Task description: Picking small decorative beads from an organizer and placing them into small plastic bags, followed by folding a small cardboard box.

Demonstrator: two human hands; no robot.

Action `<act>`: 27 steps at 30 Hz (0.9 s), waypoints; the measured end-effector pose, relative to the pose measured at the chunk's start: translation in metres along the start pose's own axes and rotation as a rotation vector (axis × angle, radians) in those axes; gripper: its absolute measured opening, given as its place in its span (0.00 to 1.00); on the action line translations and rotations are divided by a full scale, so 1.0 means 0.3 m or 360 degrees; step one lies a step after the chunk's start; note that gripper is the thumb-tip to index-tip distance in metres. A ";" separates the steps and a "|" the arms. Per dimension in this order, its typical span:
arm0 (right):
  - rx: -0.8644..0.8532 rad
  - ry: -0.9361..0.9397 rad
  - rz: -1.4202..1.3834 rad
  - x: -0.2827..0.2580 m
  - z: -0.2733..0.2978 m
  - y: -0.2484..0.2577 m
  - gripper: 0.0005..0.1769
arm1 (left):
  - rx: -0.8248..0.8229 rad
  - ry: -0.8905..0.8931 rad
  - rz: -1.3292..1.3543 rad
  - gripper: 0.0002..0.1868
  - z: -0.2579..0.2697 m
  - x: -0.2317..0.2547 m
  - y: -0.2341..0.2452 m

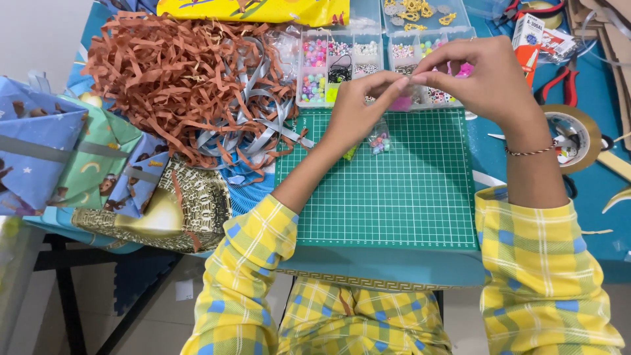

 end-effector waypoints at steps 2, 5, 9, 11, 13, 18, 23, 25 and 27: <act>-0.0009 -0.0059 -0.0017 0.002 0.000 -0.003 0.06 | 0.0057 -0.0009 -0.0016 0.14 -0.001 -0.001 0.013; -0.0028 -0.0092 0.0025 0.027 0.000 -0.015 0.06 | 0.0102 -0.0071 -0.0065 0.14 0.000 0.023 0.031; -0.0024 0.0018 0.0119 0.032 0.001 -0.025 0.06 | 0.0074 -0.0243 -0.0236 0.14 -0.004 0.040 0.020; -0.0012 0.0054 0.0141 0.033 -0.002 -0.038 0.06 | 0.0087 -0.0272 -0.0255 0.14 -0.002 0.053 0.024; 0.0000 0.0091 0.0161 0.038 -0.005 -0.053 0.05 | 0.0099 -0.0299 -0.0276 0.14 -0.001 0.057 0.027; 0.0005 0.0210 0.0205 0.032 -0.005 -0.075 0.09 | 0.0149 -0.0308 -0.0291 0.13 -0.003 0.042 0.038; 0.0014 0.0188 0.0213 0.010 0.002 -0.041 0.08 | 0.0083 -0.0318 -0.0274 0.13 -0.023 0.033 0.053; 0.0013 0.0210 0.0208 -0.015 0.006 -0.029 0.07 | 0.0039 -0.0401 -0.0271 0.13 -0.022 0.051 0.053; 0.0004 0.0112 0.0102 -0.007 0.010 -0.026 0.06 | 0.0048 -0.0340 -0.0264 0.14 -0.023 0.042 0.057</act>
Point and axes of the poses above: each hand's wrist, its own z-axis away from the middle knuckle, its own y-axis out of the back of the hand, x = y × z, the point moved 10 cm from there along -z, towards the middle knuckle, and after that the axes turned 4 degrees about x, right-handed, at the moved point
